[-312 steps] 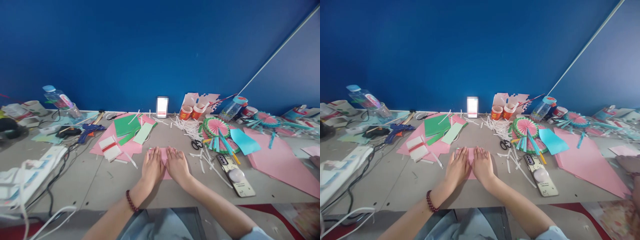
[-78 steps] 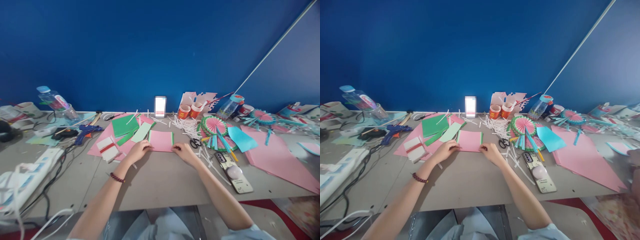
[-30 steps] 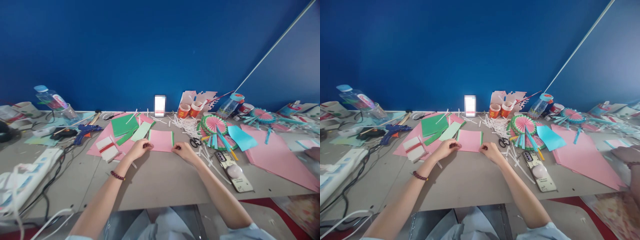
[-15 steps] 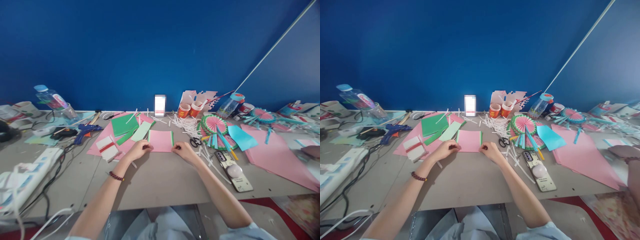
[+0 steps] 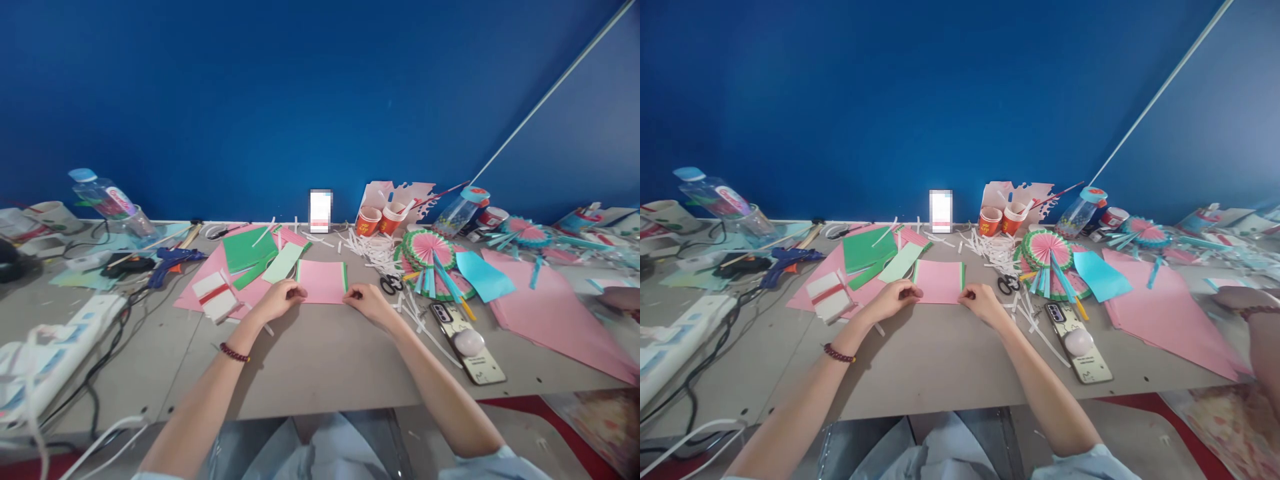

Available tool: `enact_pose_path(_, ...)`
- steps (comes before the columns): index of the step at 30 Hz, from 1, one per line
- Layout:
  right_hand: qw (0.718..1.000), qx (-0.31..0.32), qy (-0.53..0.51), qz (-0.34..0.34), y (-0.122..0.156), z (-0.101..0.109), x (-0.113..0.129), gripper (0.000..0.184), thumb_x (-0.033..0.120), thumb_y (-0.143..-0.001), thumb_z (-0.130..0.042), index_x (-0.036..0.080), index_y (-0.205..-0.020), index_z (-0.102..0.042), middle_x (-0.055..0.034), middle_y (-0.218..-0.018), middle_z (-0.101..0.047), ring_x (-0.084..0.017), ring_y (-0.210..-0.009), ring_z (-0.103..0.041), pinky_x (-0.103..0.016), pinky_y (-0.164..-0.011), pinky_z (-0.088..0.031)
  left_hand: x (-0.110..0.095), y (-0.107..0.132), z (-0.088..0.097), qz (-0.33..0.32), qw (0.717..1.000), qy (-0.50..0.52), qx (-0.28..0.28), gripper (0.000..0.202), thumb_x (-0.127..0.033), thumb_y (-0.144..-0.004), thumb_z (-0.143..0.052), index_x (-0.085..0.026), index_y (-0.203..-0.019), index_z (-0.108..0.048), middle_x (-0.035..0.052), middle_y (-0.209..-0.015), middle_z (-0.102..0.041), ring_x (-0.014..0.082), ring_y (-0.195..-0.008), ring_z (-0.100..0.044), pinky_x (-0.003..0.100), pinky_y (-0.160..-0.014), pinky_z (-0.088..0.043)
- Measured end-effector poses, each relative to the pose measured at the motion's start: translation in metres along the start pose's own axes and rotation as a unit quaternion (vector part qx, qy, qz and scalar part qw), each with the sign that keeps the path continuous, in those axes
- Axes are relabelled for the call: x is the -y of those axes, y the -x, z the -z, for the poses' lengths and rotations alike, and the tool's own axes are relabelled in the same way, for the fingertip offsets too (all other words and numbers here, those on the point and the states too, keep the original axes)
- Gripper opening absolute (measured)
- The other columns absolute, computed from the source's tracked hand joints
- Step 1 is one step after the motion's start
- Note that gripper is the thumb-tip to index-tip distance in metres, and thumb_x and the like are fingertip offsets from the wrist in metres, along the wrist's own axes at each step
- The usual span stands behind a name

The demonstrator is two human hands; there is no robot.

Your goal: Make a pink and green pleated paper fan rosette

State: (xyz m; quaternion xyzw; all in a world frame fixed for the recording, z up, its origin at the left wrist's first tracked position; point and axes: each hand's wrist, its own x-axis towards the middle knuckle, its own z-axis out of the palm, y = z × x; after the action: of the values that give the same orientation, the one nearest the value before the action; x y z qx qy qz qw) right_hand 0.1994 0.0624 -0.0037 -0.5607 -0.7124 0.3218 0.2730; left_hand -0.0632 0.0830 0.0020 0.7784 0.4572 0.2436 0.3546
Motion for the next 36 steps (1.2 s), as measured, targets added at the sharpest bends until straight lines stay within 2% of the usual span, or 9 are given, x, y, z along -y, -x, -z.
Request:
enact_pose_path(15, 1.0, -0.001, 0.004, -0.003, 0.0, 0.0, 0.0, 0.011, 0.023, -0.069, -0.06, 0.016, -0.066, -0.067, -0.0014, -0.065, -0.065, -0.014, -0.063, -0.056, -0.021, -0.06, -0.038, 0.001, 0.0, -0.001, -0.016, 1.0, -0.025, -0.006, 0.012, -0.026, -0.077, -0.058, -0.017, -0.077, -0.065, 0.005, -0.08, -0.063, 0.0162, -0.072, -0.055, 0.028, -0.067, -0.044)
enact_pose_path(25, 1.0, 0.007, 0.026, 0.01, 0.003, 0.002, 0.006, 0.008, 0.019, -0.072, -0.058, 0.017, -0.068, -0.065, -0.0016, -0.068, -0.065, -0.014, -0.065, -0.057, -0.022, -0.062, -0.039, -0.002, 0.003, -0.004, -0.032, 0.998, -0.045, -0.016, 0.009, -0.021, -0.079, -0.055, -0.02, -0.078, -0.064, 0.0042, -0.082, -0.064, 0.0181, -0.079, -0.056, 0.031, -0.073, -0.044)
enact_pose_path(31, 0.998, 0.002, 0.054, 0.038, 0.005, 0.001, 0.012, 0.008, 0.014, -0.074, -0.057, 0.017, -0.073, -0.064, -0.0013, -0.07, -0.063, -0.013, -0.066, -0.055, -0.022, -0.063, -0.039, -0.009, 0.007, -0.006, -0.054, 0.99, -0.127, -0.022, 0.014, -0.021, -0.085, -0.05, -0.021, -0.082, -0.064, 0.0047, -0.087, -0.064, 0.0198, -0.088, -0.054, 0.034, -0.079, -0.041)
enact_pose_path(36, 0.997, 0.002, 0.06, 0.046, 0.005, -0.002, 0.01, 0.008, 0.011, -0.074, -0.057, 0.017, -0.073, -0.063, -0.0015, -0.07, -0.062, -0.014, -0.067, -0.055, -0.022, -0.064, -0.039, -0.01, 0.011, -0.009, -0.087, 0.971, -0.22, -0.031, 0.018, -0.017, -0.088, -0.046, -0.02, -0.088, -0.063, 0.0045, -0.089, -0.061, 0.02, -0.09, -0.05, 0.034, -0.078, -0.04)
